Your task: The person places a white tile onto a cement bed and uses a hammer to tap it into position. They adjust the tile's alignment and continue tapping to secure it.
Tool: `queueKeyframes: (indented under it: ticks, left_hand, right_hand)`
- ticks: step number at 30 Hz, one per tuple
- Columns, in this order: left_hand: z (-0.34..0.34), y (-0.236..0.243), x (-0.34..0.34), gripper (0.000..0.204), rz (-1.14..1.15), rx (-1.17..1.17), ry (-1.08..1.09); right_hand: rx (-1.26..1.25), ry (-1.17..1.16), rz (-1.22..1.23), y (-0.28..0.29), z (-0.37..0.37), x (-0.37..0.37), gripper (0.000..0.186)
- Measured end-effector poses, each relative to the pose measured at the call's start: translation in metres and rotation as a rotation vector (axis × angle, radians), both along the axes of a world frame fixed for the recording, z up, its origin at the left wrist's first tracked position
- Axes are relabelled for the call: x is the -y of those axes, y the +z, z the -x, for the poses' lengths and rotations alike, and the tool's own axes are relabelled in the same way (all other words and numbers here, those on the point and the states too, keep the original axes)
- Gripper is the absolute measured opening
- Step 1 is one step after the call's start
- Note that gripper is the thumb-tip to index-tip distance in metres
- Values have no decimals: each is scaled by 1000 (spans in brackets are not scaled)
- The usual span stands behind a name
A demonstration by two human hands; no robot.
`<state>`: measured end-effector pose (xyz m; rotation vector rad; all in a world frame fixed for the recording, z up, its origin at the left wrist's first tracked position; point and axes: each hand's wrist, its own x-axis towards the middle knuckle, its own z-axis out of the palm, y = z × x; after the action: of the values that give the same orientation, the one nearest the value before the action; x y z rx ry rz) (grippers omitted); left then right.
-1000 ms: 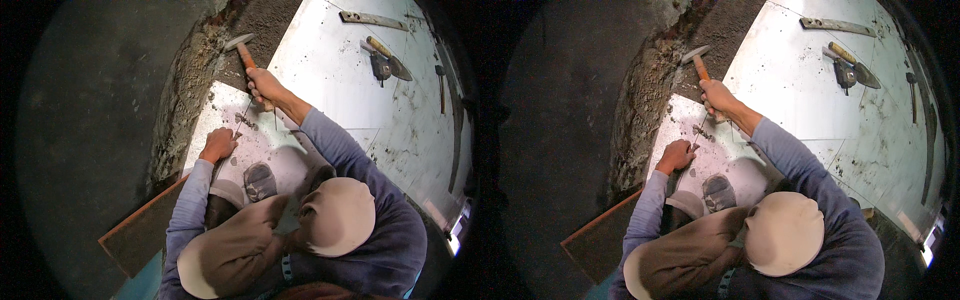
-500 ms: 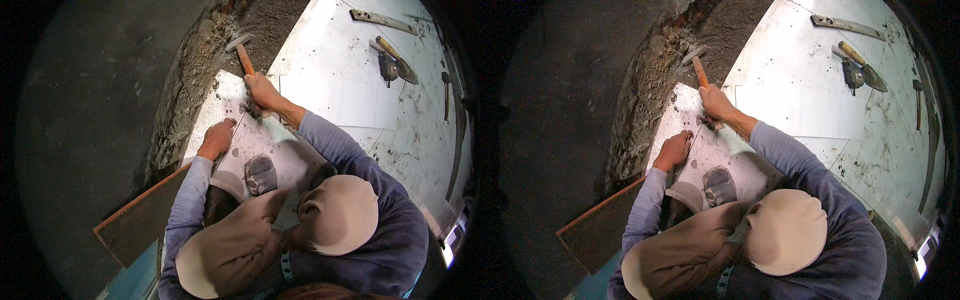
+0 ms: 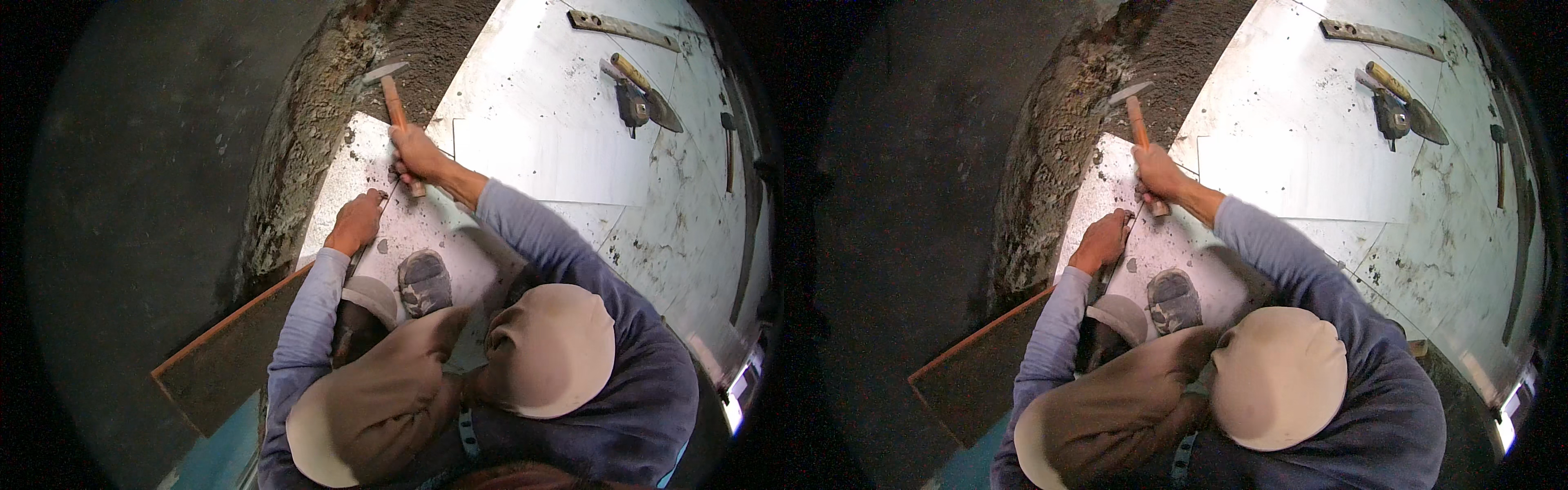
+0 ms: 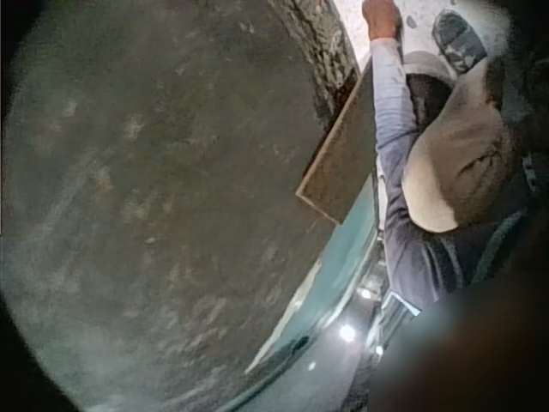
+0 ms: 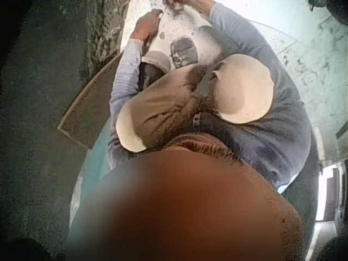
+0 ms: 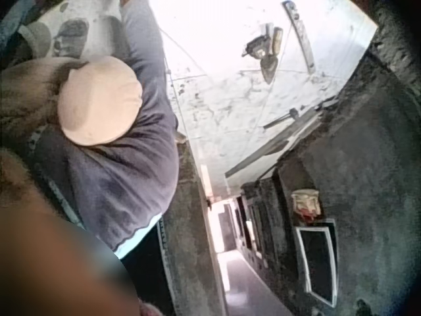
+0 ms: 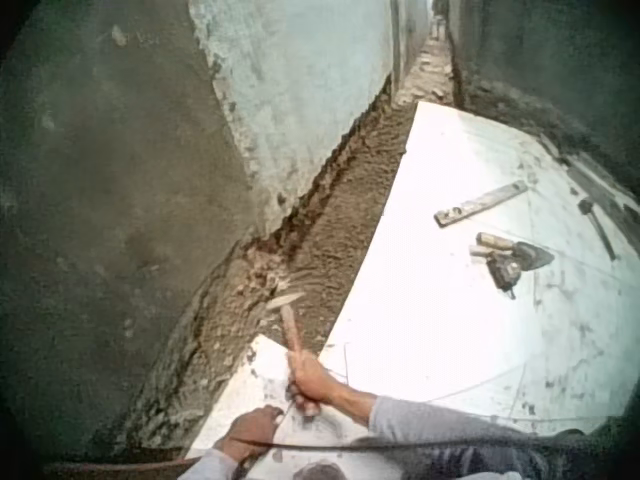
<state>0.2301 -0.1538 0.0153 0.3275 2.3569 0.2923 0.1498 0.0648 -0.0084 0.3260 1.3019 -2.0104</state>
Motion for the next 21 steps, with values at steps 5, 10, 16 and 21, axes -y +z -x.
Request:
queueKeyframes:
  ticks: [5, 10, 16, 21]
  left_hand:
    - [1, -3, 0, 28, 71, -5, -12]
    - [12, 22, -1, 27, 35, 33, -12]
    - [40, 97, -42, 19, -252, -473, -16]
    - [79, 109, -90, 26, -546, -816, -133]
  right_hand:
    - [-63, -328, -205, -3, 1, -3, 28]
    - [73, -96, -77, 20, 8, -18, 29]
    - [10, -201, 95, 42, -21, -86, 34]
    - [23, -301, -190, 76, -45, -126, 35]
